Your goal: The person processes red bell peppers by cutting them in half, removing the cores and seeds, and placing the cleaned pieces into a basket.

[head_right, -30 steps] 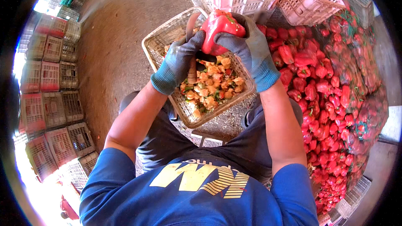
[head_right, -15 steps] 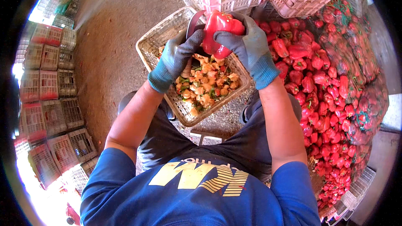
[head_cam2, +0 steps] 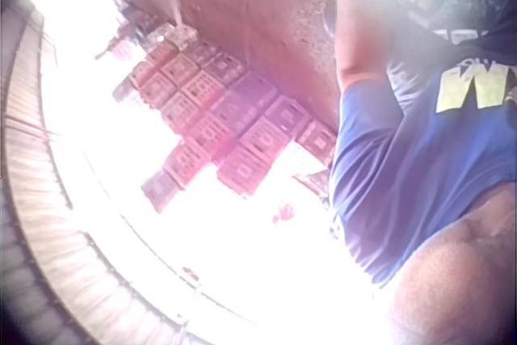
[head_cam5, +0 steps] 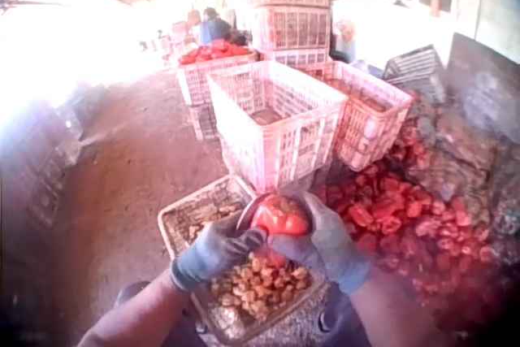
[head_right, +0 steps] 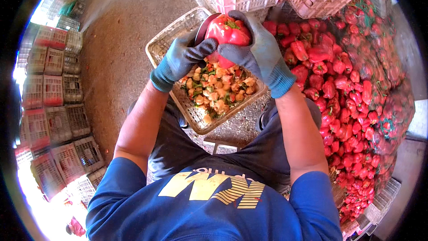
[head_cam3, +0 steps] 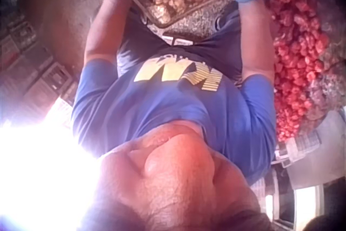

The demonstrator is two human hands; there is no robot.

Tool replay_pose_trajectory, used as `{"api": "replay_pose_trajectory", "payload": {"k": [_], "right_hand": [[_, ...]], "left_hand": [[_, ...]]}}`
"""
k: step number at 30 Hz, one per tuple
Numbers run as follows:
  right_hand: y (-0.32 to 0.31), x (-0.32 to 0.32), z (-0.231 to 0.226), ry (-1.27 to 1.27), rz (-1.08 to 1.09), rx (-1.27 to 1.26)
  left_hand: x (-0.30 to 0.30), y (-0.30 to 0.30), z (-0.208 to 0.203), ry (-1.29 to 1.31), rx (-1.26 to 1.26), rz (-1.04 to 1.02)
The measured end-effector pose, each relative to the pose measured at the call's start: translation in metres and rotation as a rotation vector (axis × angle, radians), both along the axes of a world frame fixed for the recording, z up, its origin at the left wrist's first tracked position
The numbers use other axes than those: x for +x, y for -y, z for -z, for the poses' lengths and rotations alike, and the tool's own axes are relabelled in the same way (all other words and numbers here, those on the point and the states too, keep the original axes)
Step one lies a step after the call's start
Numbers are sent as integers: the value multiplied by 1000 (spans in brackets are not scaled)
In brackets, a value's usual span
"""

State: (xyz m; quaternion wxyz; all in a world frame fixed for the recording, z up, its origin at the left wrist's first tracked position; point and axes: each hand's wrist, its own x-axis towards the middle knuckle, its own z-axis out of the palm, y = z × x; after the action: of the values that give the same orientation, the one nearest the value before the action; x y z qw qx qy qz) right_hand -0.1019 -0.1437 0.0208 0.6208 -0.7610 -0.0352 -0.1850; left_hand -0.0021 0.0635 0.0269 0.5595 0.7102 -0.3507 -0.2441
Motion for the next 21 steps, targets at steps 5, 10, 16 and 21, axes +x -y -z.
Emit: {"api": "replay_pose_trajectory", "payload": {"k": [5, 10, 16, 21], "right_hand": [[-3, 8, 19, 57, 300, -337], [-8, 7, 21, 21, 320, -295], [-13, 11, 20, 39, 353, -352], [-16, 19, 32, 105, 348, -319]], "left_hand": [[-1, 6, 21, 25, 140, -157], [-4, 3, 11, 214, 172, -214], [-3, -6, 6, 143, 203, -215], [-8, -10, 5, -49, 201, -68]]}}
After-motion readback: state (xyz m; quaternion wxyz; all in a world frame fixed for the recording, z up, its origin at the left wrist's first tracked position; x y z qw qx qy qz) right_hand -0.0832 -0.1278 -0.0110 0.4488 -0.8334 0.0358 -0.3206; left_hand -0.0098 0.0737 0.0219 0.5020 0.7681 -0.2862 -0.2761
